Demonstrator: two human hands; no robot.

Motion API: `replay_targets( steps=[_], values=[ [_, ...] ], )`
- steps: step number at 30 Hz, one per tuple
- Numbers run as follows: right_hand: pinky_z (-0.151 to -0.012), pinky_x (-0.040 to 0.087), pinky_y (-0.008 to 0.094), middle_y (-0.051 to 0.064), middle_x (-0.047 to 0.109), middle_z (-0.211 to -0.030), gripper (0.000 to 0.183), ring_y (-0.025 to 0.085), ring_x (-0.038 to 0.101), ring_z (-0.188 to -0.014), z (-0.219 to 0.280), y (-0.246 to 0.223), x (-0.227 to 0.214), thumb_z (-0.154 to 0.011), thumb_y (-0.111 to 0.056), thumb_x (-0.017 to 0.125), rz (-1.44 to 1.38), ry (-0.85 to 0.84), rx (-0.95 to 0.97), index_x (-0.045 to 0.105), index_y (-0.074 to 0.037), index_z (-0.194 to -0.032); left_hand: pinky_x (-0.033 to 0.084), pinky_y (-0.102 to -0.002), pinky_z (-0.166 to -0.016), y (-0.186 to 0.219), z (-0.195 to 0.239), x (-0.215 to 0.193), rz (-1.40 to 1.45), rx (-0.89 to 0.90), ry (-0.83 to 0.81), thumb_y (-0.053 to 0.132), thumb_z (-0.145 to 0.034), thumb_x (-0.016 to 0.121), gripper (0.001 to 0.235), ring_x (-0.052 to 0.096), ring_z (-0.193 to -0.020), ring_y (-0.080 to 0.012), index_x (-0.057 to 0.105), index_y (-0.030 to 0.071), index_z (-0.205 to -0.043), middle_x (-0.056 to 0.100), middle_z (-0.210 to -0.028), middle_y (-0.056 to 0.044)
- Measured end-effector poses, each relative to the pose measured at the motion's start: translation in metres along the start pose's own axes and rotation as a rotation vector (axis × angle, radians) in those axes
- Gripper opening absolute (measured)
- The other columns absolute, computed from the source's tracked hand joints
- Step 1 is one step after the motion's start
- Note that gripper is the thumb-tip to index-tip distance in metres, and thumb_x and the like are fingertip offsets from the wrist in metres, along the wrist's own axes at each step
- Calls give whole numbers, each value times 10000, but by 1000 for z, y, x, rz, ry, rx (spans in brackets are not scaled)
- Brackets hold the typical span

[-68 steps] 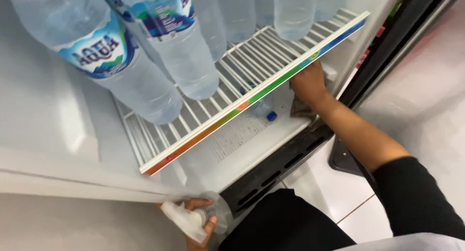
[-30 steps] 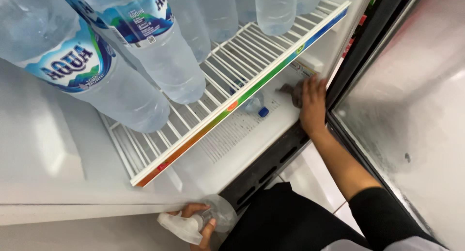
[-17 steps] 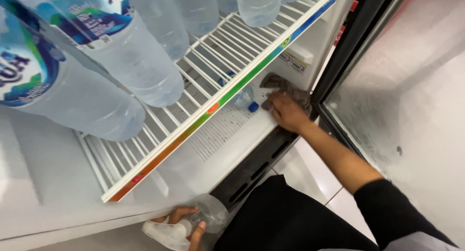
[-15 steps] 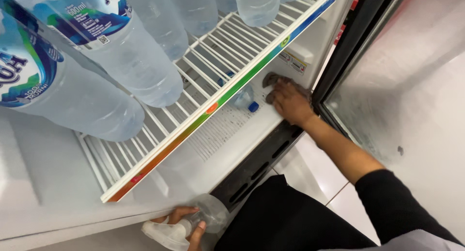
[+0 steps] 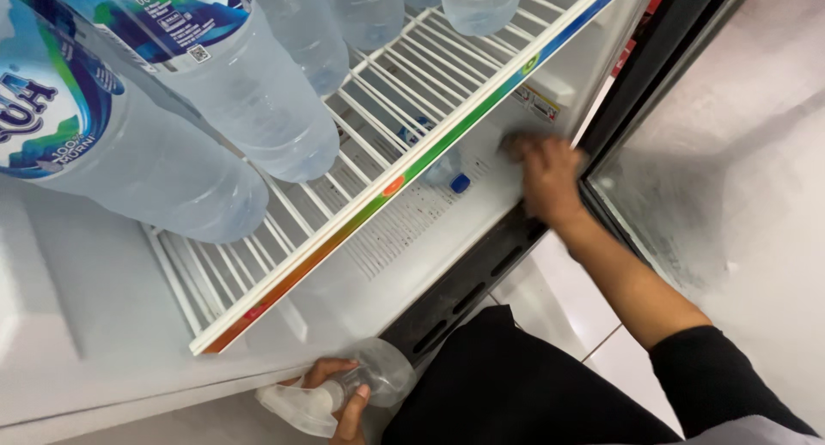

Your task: The person cleans the interior and exterior of a commercial glass-door refrigerator. They use a spray bottle and a cloth to wipe the shelves, door frame, and glass door while beverages remain inside.

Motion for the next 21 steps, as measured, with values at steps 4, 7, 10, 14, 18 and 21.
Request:
replay_targets(
  steps=[4,7,10,14,18,21],
  values=[
    [-992,430,503,93,601,-1260,371,330,538,-1188,-4,13,5,-864,-73,634,225,-24,-32,680,-100,-1231,384,-433,-1123,-2,0,-12,-156,335,-105,161,-768,686,74,557,-1154,-240,691,154,-842,687,-1012,-40],
    [-979,435,512,131,594,-1266,348,357,537,-1227,9,4,25,-838,-61,653,132,-65,48,660,-51,-1186,389,-450,-1169,-2,-6,-17,-214,641,-150,146,-828,680,111,554,-1214,-211,699,172,-934,660,-1088,-44],
    [-913,422,528,196,581,-1224,268,418,518,-1166,30,-5,37,-881,-16,663,28,-17,228,648,2,-1149,404,-438,-1115,-6,-1,-18,-96,522,-91,185,-741,694,193,542,-1189,-222,694,145,-930,625,-1110,-69],
    [-950,444,541,243,559,-1142,213,452,506,-1088,34,-35,31,-880,13,647,-39,-68,199,622,46,-1088,419,-409,-1036,-13,-4,4,136,220,74,239,-637,711,276,544,-1124,-234,688,118,-884,610,-1088,-82],
    [-908,469,520,270,589,-1114,214,441,537,-1015,69,-113,27,-802,43,612,-203,-186,63,630,46,-1015,428,-394,-996,-17,-1,3,181,123,82,269,-614,717,311,553,-1082,-236,687,99,-873,624,-1047,-83],
    [-894,496,490,241,616,-1150,255,423,561,-1050,73,-127,25,-798,21,624,-471,-357,-96,641,41,-1052,435,-383,-966,-20,-3,4,202,109,67,291,-596,722,340,561,-1051,-238,686,85,-864,634,-1017,-83]
  ],
)
Point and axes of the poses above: each hand's wrist, its own z-axis away from the middle knuckle, its own x-axis out of the palm, y = z × x, the point moved 2 cm from there along -z, towards the middle knuckle
